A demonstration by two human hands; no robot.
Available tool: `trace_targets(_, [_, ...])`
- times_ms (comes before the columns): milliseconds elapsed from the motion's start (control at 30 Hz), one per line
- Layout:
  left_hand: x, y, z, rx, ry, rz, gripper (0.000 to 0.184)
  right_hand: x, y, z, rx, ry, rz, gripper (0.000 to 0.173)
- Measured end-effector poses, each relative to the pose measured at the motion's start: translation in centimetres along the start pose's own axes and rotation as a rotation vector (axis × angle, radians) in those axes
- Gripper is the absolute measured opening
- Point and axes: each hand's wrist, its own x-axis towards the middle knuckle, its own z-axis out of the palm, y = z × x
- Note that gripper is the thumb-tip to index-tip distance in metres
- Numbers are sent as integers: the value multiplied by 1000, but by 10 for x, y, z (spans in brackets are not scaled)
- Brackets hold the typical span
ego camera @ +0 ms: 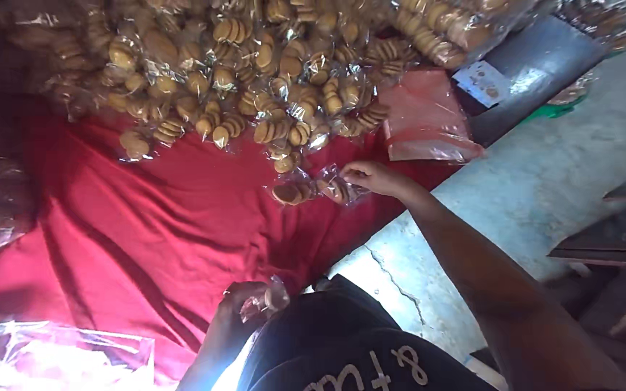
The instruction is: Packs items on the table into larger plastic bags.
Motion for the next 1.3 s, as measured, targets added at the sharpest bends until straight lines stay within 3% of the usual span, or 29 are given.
trace_targets(67, [14,12,5,-109,17,59,41,-10,1,6,73,34,78,31])
trace_targets(133, [35,31,12,-116,-97,-19,51,-14,8,24,128,125,118,30])
trace_targets(200, [57,47,21,-51,-205,-37,45,-16,7,38,179,213,109,22])
trace_targets(267, [80,64,28,99,-186,87,36,-21,4,36,198,243,48,17])
trace_targets(333, [111,71,39,371,-111,314,25,-29,2,28,123,288,42,17])
trace_targets(400, [143,74,48,581,-213,397,23,-38,6,21,3,340,51,18])
trace_targets(500, [190,76,49,682,-457,161,36,-49,26,8,74,349,1,19])
trace_targets(600, [218,57,40,701,-479,77,39,-56,45,3,181,341,-26,18])
trace_targets(733, [206,48,48,659,-152,531,24,-43,50,-3,137,521,-160,14])
trace_targets(800, [194,57,58,683,-80,716,23,-29,40,-9,26,570,-291,14])
trace_targets(900, [182,62,74,771,-121,808,34,-6,10,2,-128,465,-443,15])
trace_targets(1000, [169,47,83,774,-123,795,62,15,-6,25,-177,3,-484,18])
trace_targets(1067, [159,37,83,741,15,793,53,22,-4,34,-55,-162,-472,25])
trace_targets(1167, [154,24,82,711,258,714,37,15,13,30,161,-203,-505,48])
trace_targets(1300, [153,19,84,606,198,511,45,-12,24,60,347,-170,-472,99])
